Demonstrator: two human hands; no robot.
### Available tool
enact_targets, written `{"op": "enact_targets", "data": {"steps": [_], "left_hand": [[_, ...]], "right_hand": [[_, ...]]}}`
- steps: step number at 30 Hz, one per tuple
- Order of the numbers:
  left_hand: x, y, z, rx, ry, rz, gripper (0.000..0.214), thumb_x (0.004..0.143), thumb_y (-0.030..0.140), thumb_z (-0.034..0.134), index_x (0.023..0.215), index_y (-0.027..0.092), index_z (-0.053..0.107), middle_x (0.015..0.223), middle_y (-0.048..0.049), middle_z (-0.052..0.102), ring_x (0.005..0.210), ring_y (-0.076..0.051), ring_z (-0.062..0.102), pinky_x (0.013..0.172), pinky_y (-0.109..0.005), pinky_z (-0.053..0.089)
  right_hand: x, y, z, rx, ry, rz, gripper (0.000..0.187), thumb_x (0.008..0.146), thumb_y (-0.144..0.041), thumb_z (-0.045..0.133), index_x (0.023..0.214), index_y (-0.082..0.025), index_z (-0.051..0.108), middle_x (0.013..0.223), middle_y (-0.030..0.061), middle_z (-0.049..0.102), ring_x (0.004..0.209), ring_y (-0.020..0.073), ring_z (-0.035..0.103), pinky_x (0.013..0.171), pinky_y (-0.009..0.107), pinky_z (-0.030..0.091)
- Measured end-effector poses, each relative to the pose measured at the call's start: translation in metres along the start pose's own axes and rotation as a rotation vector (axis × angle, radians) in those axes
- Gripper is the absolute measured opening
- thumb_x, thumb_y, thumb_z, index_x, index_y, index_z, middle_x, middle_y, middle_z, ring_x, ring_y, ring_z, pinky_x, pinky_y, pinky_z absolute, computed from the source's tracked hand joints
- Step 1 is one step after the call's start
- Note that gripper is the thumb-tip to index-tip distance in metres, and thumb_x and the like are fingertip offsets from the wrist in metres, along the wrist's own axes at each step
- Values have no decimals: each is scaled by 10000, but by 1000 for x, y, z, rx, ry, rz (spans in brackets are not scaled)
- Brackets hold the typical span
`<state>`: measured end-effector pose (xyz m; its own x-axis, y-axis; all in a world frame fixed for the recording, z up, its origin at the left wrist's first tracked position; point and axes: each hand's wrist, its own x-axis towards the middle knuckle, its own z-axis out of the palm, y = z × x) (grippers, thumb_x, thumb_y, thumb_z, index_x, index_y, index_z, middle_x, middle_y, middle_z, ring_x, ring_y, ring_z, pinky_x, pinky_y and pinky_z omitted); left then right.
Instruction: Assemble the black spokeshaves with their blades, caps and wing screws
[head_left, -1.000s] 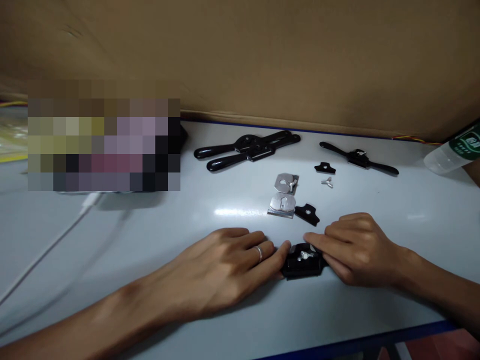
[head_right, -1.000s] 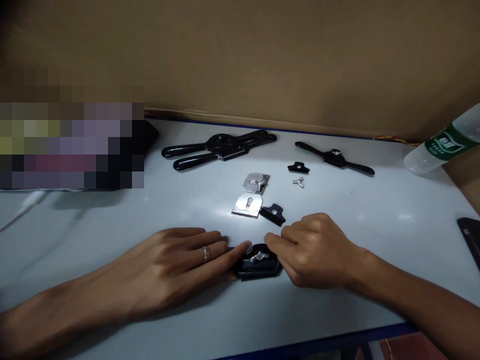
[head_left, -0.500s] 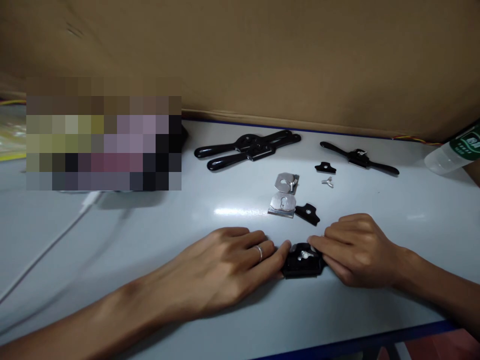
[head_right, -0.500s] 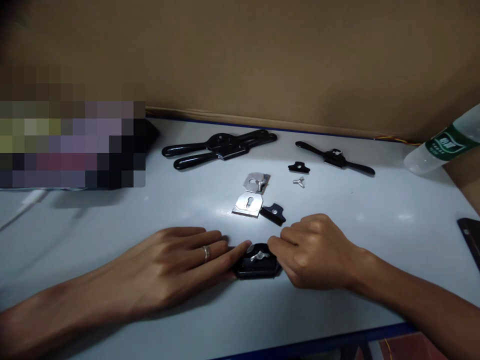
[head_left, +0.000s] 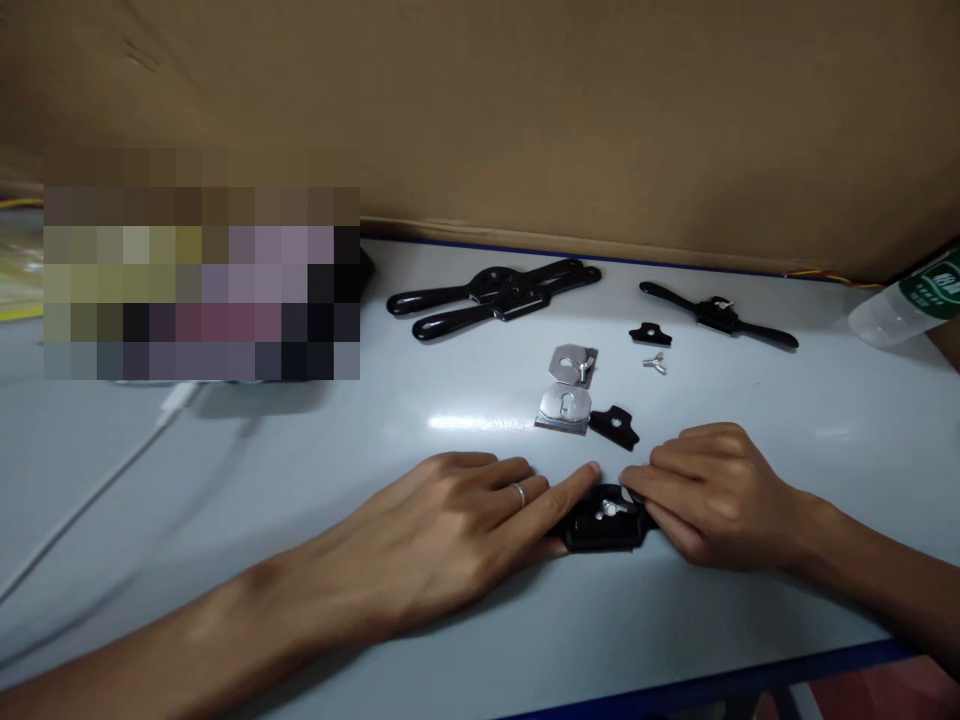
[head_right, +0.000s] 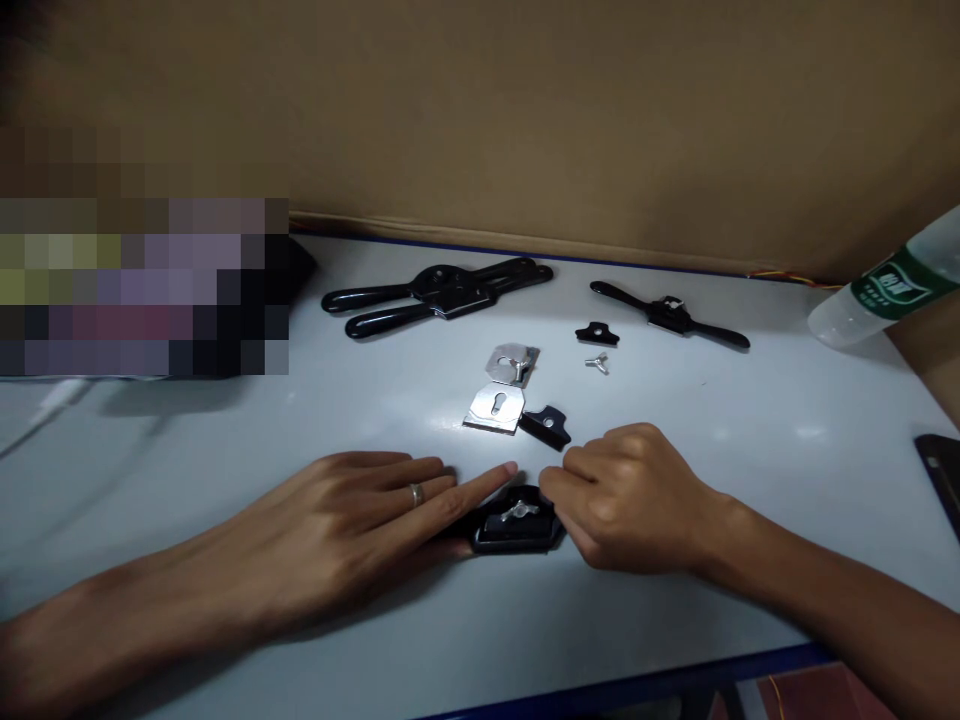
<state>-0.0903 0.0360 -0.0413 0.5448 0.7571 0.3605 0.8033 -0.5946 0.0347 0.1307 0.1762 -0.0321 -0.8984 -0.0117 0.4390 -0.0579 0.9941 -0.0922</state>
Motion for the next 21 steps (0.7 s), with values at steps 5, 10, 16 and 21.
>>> {"op": "enact_targets", "data": {"steps": [5,10,16,21], "left_hand": [[1,-1,0,-19,2,4,335,1066,194,367,1319,15,493,668,0,638,594,-178,620,496,-301,449],[2,0,-1,-27,9,11,327,1071,185,351,1297,6,506,659,2,633,585,-180,614,488,-312,441],[2,-1,0,-24,16,14,323,1075,187,348,1285,3,509,668,3,636,590,-180,624,485,-320,447],[3,-1,1,-27,24,9,320,1077,186,351,1286,-2,505,679,4,637,589,-181,631,480,-325,455]], "right_hand": [[0,0,0,-10,-4,-9,301,846,-18,471,654,-180,636,542,-34,525,471,108,397,466,268,342],[-1,1,0,-4,-6,-4,299,839,-12,469,654,-179,634,555,-32,535,479,108,410,471,270,356],[-1,1,1,-11,-6,-8,298,849,-18,467,658,-186,623,554,-36,531,482,107,406,476,263,359],[0,0,0,-19,1,-14,305,839,-6,467,644,-185,618,545,-39,524,475,105,394,470,262,340]]}}
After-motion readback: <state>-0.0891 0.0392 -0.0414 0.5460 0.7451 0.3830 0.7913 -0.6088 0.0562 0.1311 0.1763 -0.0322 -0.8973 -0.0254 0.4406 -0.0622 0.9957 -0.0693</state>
